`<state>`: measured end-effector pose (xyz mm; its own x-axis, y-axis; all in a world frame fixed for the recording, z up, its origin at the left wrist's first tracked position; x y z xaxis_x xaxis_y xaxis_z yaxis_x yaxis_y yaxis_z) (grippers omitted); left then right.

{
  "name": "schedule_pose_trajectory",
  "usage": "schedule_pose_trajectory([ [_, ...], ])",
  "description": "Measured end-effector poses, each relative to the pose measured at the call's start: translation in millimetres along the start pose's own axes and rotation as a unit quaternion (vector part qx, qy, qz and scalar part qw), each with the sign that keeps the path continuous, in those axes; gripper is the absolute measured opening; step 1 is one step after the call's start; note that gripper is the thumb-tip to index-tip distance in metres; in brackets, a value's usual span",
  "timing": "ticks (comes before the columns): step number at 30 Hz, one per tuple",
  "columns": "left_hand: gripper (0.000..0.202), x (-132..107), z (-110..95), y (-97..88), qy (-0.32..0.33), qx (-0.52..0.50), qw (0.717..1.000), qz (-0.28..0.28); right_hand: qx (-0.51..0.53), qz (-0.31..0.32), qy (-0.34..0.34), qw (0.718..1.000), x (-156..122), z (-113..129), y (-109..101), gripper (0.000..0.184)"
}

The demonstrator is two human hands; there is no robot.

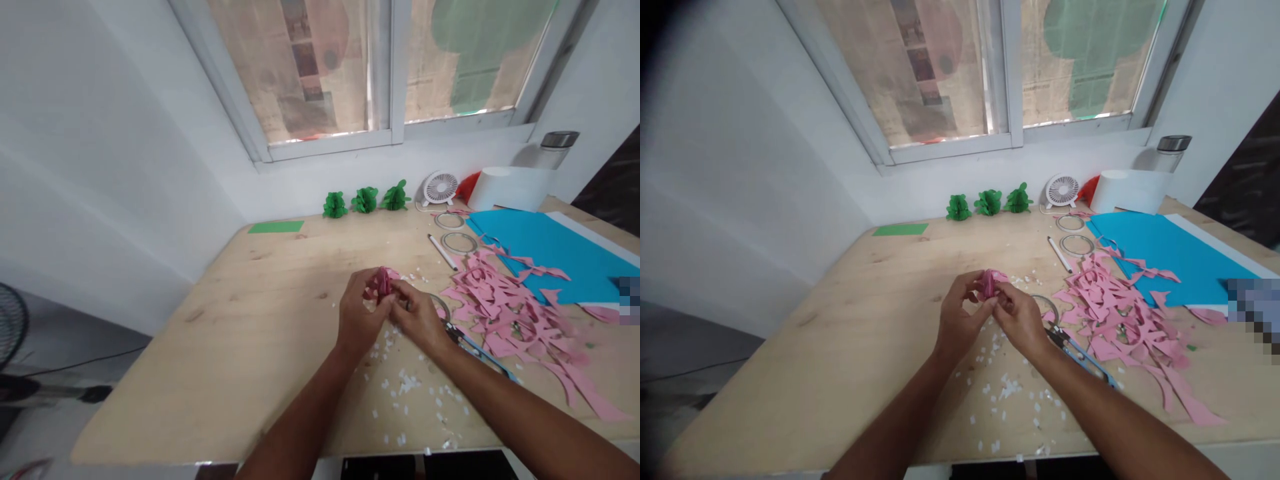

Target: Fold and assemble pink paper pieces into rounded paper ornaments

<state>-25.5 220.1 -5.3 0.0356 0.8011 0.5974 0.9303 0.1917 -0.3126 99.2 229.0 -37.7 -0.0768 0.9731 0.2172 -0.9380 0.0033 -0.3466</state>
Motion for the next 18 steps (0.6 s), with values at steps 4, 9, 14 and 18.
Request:
schedule_pose_trajectory([
  [4,0.039,-3.0,15.2,1.7,-0.092,-0.046,0.994,-0.023,-0.148,-0.035,-0.058,0.987,-3.2,5.5,0.2,0.025],
  [9,0.037,-3.5,33.0,2.4,-0.174,-0.167,0.969,-0.057,-0.212,-0.048,-0.103,0.971,-5.6,7.2,3.7,0.028],
  [14,0.038,-4.5,42.1,4.0,-0.209,-0.216,0.951,-0.074,-0.26,-0.031,-0.132,0.956,-6.7,12.3,6.6,0.026],
  [18,0.036,-5.8,42.7,2.9,-0.215,-0.219,0.947,-0.101,-0.276,-0.019,-0.157,0.948,-8.8,18.6,8.5,0.026],
])
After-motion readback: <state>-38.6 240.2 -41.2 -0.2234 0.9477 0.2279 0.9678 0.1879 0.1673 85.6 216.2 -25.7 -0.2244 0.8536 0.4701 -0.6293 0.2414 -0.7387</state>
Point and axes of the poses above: each hand's wrist, its own x-axis towards the middle knuckle, its own y-axis out of the palm, z = x × y, the point moved 6 cm from there along x, towards the middle knuckle, and after that the axes turned 7 degrees about y, right-handed, at the moved point
